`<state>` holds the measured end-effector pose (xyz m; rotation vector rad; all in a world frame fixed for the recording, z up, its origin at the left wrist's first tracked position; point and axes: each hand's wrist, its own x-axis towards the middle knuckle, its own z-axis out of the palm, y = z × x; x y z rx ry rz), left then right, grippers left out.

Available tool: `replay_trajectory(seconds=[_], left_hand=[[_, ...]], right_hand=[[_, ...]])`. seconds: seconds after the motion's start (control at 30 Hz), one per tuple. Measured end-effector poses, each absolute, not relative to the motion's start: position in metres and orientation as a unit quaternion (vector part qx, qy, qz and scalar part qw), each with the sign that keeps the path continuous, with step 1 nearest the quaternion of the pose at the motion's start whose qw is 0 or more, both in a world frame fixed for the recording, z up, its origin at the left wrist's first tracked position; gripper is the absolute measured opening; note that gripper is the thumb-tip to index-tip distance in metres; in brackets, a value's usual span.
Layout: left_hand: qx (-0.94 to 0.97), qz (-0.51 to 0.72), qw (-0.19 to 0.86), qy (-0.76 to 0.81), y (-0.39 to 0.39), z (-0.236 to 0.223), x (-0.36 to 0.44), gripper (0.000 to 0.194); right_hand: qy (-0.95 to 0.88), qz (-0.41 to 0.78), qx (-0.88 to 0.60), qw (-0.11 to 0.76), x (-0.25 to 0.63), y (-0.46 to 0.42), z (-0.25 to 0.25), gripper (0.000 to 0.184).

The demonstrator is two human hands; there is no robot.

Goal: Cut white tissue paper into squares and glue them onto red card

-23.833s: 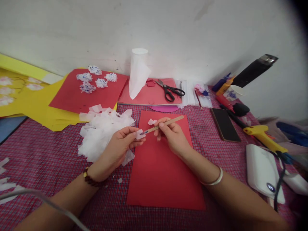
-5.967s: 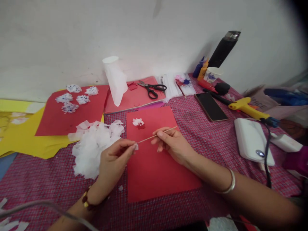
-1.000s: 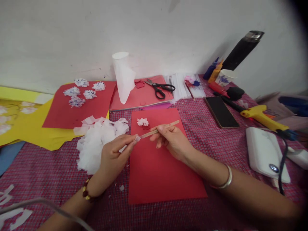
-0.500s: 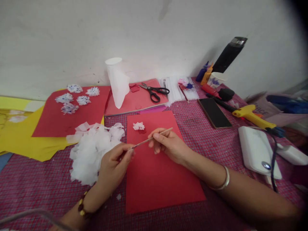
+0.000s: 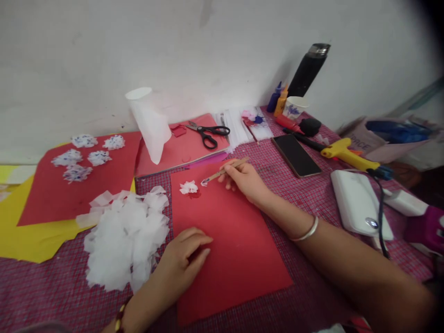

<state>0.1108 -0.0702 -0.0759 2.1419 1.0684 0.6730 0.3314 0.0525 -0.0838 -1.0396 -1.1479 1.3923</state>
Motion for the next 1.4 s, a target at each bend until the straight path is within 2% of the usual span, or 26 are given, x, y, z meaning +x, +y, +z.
replay_trajectory(seconds=[0.13,0.73,0.9,1.17,1.27,1.4], left_hand=[[0.824,0.253,0.305,0.405,-0.069,-0.077,0.111,0.021],[0.833,0.244,0.316,0.382,-0.068,-0.080,0.112,0.024],[0.834,0.240,0.320,0.380,-0.069,-0.082,0.110,0.023],[0.833,0.241,0.322,0.381,-0.067,-0.077,0.112,0.021],[0.846,0.232,0.289,0.384,-0.072,-0.078,0.115,0.018],[0.902,0.150,0.178,0.363,-0.084,-0.074,0.120,0.016]], right_hand=[[-0.539,0.550,-0.422,0.479,0.323,0.055,-0.084,0.017],[-0.608,0.523,-0.410,0.434,0.314,0.057,-0.088,0.023],[-0.592,0.535,-0.410,0.442,0.314,0.057,-0.088,0.020],[-0.441,0.595,-0.441,0.506,0.318,0.057,-0.089,0.021],[-0.430,0.608,-0.426,0.514,0.320,0.054,-0.089,0.025],[-0.438,0.610,-0.409,0.518,0.323,0.049,-0.088,0.026]])
